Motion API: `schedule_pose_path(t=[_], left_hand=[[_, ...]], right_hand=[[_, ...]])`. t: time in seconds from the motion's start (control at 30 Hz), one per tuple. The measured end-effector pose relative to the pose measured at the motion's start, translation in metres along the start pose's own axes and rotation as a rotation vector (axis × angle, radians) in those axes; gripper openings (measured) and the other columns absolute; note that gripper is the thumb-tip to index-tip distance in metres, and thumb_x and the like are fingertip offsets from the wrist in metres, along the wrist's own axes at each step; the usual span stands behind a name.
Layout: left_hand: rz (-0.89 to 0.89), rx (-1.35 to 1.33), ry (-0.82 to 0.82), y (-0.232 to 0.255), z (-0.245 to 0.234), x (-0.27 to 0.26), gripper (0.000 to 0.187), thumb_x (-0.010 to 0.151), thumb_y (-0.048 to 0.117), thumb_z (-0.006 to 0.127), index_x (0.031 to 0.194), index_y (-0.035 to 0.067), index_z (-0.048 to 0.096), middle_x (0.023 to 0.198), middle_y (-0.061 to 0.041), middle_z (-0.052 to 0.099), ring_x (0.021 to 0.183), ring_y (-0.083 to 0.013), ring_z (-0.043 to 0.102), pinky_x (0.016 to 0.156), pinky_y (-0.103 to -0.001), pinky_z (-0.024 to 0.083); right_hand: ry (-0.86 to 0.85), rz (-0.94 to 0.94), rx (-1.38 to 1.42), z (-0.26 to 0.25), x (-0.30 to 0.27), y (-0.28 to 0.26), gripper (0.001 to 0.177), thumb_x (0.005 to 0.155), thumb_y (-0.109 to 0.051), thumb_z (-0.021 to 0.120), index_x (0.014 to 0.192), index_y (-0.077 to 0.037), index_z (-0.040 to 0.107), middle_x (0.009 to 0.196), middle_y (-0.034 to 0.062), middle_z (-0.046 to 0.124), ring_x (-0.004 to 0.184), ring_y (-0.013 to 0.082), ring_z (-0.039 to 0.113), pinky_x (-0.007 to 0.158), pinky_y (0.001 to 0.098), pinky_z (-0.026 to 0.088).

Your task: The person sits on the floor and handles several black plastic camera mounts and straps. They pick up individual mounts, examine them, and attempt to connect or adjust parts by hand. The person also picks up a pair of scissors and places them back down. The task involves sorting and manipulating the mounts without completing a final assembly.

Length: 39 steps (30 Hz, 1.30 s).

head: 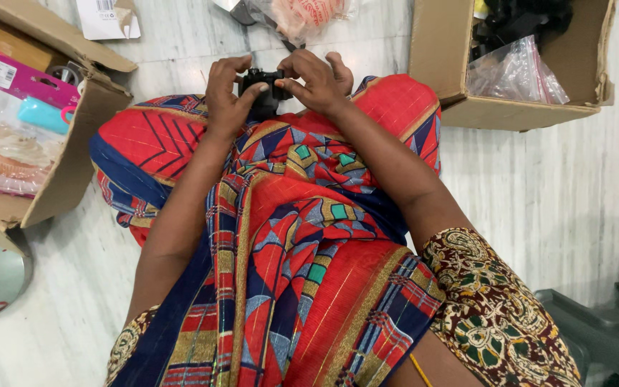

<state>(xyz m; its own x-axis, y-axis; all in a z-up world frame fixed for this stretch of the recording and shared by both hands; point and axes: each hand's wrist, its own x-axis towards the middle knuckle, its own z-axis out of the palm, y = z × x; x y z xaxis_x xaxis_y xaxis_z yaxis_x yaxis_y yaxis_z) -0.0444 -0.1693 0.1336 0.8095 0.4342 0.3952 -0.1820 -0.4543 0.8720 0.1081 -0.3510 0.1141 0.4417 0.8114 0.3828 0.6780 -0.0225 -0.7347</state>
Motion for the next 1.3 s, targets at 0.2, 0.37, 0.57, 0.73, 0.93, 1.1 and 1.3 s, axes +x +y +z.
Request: schedule_pose_path(t=[0.2, 0.37, 0.57, 0.73, 0.93, 1.1, 1.3], left_hand=[[-0.065, -0.161, 0.030, -0.024, 0.007, -0.009, 0.024, 0.095, 0.003, 0.083, 0.112, 0.002, 0.065, 0.112, -0.010, 0.067, 0.100, -0.0190, 0.066, 0.085, -0.030, 0.057], [-0.165, -0.347, 0.000, -0.047, 0.011, -0.016, 0.028, 0.097, -0.005, 0.077, 0.123, 0.000, 0.067, 0.118, -0.009, 0.071, 0.108, -0.0159, 0.068, 0.098, -0.029, 0.055], [-0.324, -0.605, -0.058, -0.066, 0.016, -0.020, 0.027, 0.100, -0.007, 0.071, 0.126, 0.000, 0.066, 0.121, -0.007, 0.072, 0.110, -0.0123, 0.067, 0.100, -0.027, 0.054], [-0.385, -0.774, -0.175, -0.065, 0.013, -0.018, 0.025, 0.101, -0.007, 0.066, 0.124, 0.002, 0.066, 0.119, -0.005, 0.074, 0.110, -0.0119, 0.067, 0.102, -0.026, 0.053], [-0.172, -0.570, -0.182, -0.047, 0.014, -0.016, 0.028, 0.093, -0.010, 0.074, 0.118, 0.001, 0.069, 0.123, -0.003, 0.055, 0.118, -0.0147, 0.062, 0.106, -0.029, 0.051], [-0.310, -0.413, -0.029, -0.044, 0.024, -0.022, 0.013, 0.097, -0.005, 0.075, 0.107, 0.001, 0.069, 0.110, -0.008, 0.069, 0.106, -0.0165, 0.066, 0.097, -0.029, 0.054], [-0.245, -0.390, -0.055, -0.036, 0.020, -0.021, 0.011, 0.101, -0.001, 0.071, 0.112, -0.001, 0.074, 0.126, -0.014, 0.069, 0.123, -0.0226, 0.065, 0.107, -0.033, 0.050]], right_hand=[[0.041, -0.024, -0.022, 0.001, 0.001, -0.005, 0.029, 0.098, -0.022, 0.081, 0.109, -0.003, 0.063, 0.095, 0.0081, 0.061, 0.084, 0.0195, 0.064, 0.072, 0.0323, 0.053], [0.038, -0.040, 0.006, -0.001, 0.001, -0.010, 0.027, 0.099, -0.019, 0.080, 0.112, -0.003, 0.063, 0.100, 0.0086, 0.063, 0.086, 0.0194, 0.066, 0.074, 0.0324, 0.054], [0.016, -0.038, 0.090, -0.003, 0.001, -0.010, 0.029, 0.097, -0.019, 0.082, 0.115, -0.003, 0.065, 0.102, 0.0094, 0.064, 0.086, 0.0185, 0.065, 0.074, 0.0322, 0.054], [-0.043, 0.096, 0.496, 0.012, -0.007, 0.013, 0.024, 0.110, -0.022, 0.067, 0.127, -0.004, 0.069, 0.119, 0.0047, 0.067, 0.110, 0.0157, 0.066, 0.094, 0.0291, 0.054], [-0.230, 0.510, 0.957, 0.027, -0.016, 0.033, 0.033, 0.102, -0.016, 0.074, 0.129, 0.000, 0.066, 0.115, 0.0039, 0.072, 0.101, 0.0087, 0.065, 0.086, 0.0245, 0.053], [-0.082, 0.331, 0.756, 0.027, -0.013, 0.024, 0.023, 0.099, -0.008, 0.078, 0.119, -0.001, 0.068, 0.112, 0.0022, 0.064, 0.103, 0.0105, 0.067, 0.089, 0.0264, 0.057], [-0.010, 0.213, 0.492, 0.018, -0.008, 0.009, 0.019, 0.100, -0.008, 0.079, 0.115, -0.003, 0.069, 0.113, 0.0026, 0.059, 0.103, 0.0109, 0.064, 0.084, 0.0259, 0.058]])
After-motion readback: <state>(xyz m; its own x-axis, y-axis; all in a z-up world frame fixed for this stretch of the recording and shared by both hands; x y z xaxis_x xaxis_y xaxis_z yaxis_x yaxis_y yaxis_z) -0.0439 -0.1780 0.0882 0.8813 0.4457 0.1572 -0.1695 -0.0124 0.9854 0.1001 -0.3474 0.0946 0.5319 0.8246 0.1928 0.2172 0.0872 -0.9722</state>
